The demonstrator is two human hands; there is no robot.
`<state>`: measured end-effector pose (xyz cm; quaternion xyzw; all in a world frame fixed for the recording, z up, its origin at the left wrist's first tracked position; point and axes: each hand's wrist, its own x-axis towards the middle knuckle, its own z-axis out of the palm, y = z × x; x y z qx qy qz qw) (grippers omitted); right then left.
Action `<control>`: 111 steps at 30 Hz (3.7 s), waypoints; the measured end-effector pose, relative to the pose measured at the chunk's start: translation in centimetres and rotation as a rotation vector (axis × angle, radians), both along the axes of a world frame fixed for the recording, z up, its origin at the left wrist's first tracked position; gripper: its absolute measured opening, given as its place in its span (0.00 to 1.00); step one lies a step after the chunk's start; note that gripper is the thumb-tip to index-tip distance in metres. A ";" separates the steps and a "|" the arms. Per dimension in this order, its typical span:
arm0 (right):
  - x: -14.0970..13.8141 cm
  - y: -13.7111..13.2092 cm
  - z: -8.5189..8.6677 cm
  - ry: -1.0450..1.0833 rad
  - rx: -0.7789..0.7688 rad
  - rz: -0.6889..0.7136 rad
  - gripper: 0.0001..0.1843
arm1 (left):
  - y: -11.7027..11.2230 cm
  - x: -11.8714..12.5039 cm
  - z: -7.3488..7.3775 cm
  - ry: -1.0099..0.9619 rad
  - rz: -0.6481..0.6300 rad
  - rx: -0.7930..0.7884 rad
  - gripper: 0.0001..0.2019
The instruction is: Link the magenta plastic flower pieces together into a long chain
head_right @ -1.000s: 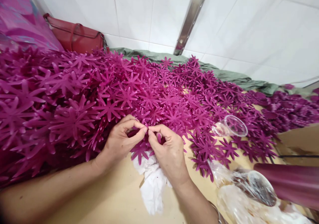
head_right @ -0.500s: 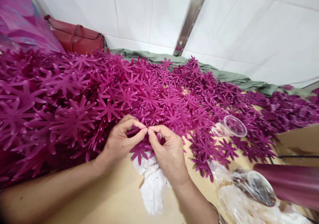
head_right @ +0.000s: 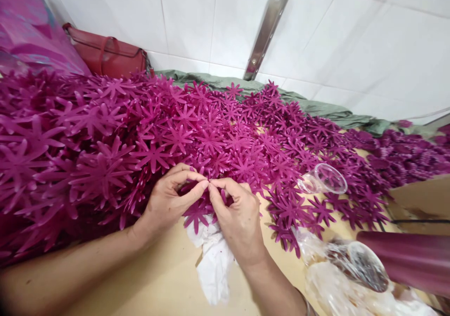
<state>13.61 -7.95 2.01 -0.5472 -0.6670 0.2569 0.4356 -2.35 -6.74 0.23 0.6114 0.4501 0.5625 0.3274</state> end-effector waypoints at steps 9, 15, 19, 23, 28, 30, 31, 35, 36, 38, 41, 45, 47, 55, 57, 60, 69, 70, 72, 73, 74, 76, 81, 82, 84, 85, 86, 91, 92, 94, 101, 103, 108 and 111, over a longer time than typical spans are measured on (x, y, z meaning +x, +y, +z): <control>-0.3 -0.1 0.1 -0.144 0.169 0.003 0.05 | 0.1 0.1 0.0 -0.024 0.002 -0.032 0.05; -0.3 -0.1 0.0 -0.169 0.170 0.001 0.05 | 0.2 0.1 0.0 -0.003 0.000 -0.045 0.05; -0.5 -0.1 0.1 -0.248 0.272 0.017 0.05 | 0.2 0.1 0.0 0.007 0.019 -0.041 0.05; -0.6 -0.1 0.2 -0.421 0.432 0.042 0.05 | 0.2 0.1 0.1 0.004 0.017 -0.051 0.05; -0.7 -0.1 -0.1 -0.524 0.493 0.049 0.05 | 0.4 0.1 0.1 -0.023 0.022 -0.059 0.06; -0.7 0.0 -0.1 -0.506 0.491 0.045 0.05 | 0.4 0.1 0.1 -0.039 0.016 -0.064 0.06; -0.8 0.0 0.0 -0.482 0.481 0.040 0.05 | 0.4 0.1 0.1 -0.045 0.008 -0.068 0.06; -0.9 0.0 0.3 -0.413 0.420 0.011 0.07 | 0.5 0.1 -0.1 -0.058 0.000 -0.069 0.06; -1.0 0.0 0.3 -0.407 0.410 0.007 0.07 | 0.5 0.2 -0.1 -0.059 0.004 -0.068 0.06; -1.0 0.0 0.4 -0.392 0.397 0.008 0.08 | 0.6 0.2 -0.2 -0.069 0.009 -0.069 0.06; -1.0 0.1 0.4 -0.382 0.389 0.003 0.09 | 0.6 0.3 -0.2 -0.075 0.007 -0.071 0.06; -0.9 0.1 0.2 -0.422 0.418 0.010 0.08 | 0.4 0.3 0.0 -0.048 0.009 -0.059 0.06; -0.9 0.1 0.1 -0.444 0.447 0.020 0.07 | 0.2 0.2 0.1 -0.029 0.010 -0.043 0.06; -0.9 0.0 -0.1 -0.513 0.480 0.022 0.06 | 0.1 0.0 0.6 0.057 0.032 0.061 0.07; -1.0 -0.1 -0.1 -0.495 0.468 0.026 0.06 | 0.2 -0.2 0.6 0.089 0.042 0.091 0.08; -1.1 -0.1 0.0 -0.407 0.416 0.050 0.06 | 0.4 -0.4 0.6 0.115 0.041 0.115 0.08; -0.8 0.0 1.3 0.173 -0.187 0.109 0.14 | 0.0 -0.4 1.3 0.192 0.042 0.226 0.07; -0.7 0.0 1.4 0.179 -0.192 0.103 0.15 | 0.0 -0.3 1.3 0.197 0.038 0.234 0.07; -0.6 0.1 1.4 0.190 -0.190 0.087 0.16 | 0.0 -0.2 1.3 0.187 0.050 0.218 0.07; -0.4 0.2 1.3 0.200 -0.189 0.075 0.16 | 0.1 -0.2 1.3 0.166 0.061 0.192 0.07; -0.2 0.3 1.3 0.213 -0.190 0.056 0.17 | 0.2 -0.2 1.2 0.128 0.077 0.156 0.07; 0.2 0.5 1.1 0.266 -0.196 0.000 0.17 | 0.4 -0.2 1.0 0.016 0.101 0.060 0.06; 1.6 1.3 1.0 0.515 -0.189 -0.180 0.18 | 0.9 -0.2 0.5 -0.236 0.075 -0.158 0.03; 1.9 1.5 1.0 0.541 -0.169 -0.205 0.17 | 0.9 -0.2 0.5 -0.275 0.071 -0.182 0.03; 2.5 2.0 1.0 0.558 -0.130 -0.239 0.17 | 1.0 -0.1 0.4 -0.343 0.067 -0.211 0.05; 2.8 2.1 1.0 0.553 -0.117 -0.250 0.16 | 1.1 0.0 0.3 -0.358 0.068 -0.215 0.05; 3.0 2.3 1.0 0.537 -0.110 -0.256 0.16 | 1.1 0.0 0.4 -0.362 0.072 -0.210 0.04; 2.6 1.5 0.9 0.293 -0.014 -0.235 0.14 | 0.6 0.1 0.7 -0.230 0.050 -0.090 0.02; 2.3 1.2 0.8 0.235 0.018 -0.216 0.13 | 0.5 0.1 0.7 -0.190 0.034 -0.055 0.02; 1.6 0.7 0.8 0.139 0.070 -0.161 0.11 | 0.4 0.0 0.7 -0.104 0.000 0.008 0.03; 0.5 0.6 0.5 0.249 -0.081 0.077 0.11 | 0.2 0.1 0.0 -0.028 -0.084 0.044 0.07; 0.6 0.7 0.3 0.271 -0.111 0.074 0.12 | 0.2 0.1 0.2 -0.035 -0.084 0.034 0.04; 1.1 1.0 0.0 0.411 -0.170 -0.056 0.14 | 0.5 -0.1 0.4 -0.082 -0.005 -0.012 0.09; 1.2 1.2 0.3 0.531 -0.168 -0.149 0.15 | 0.7 -0.3 0.2 -0.090 0.024 -0.027 0.10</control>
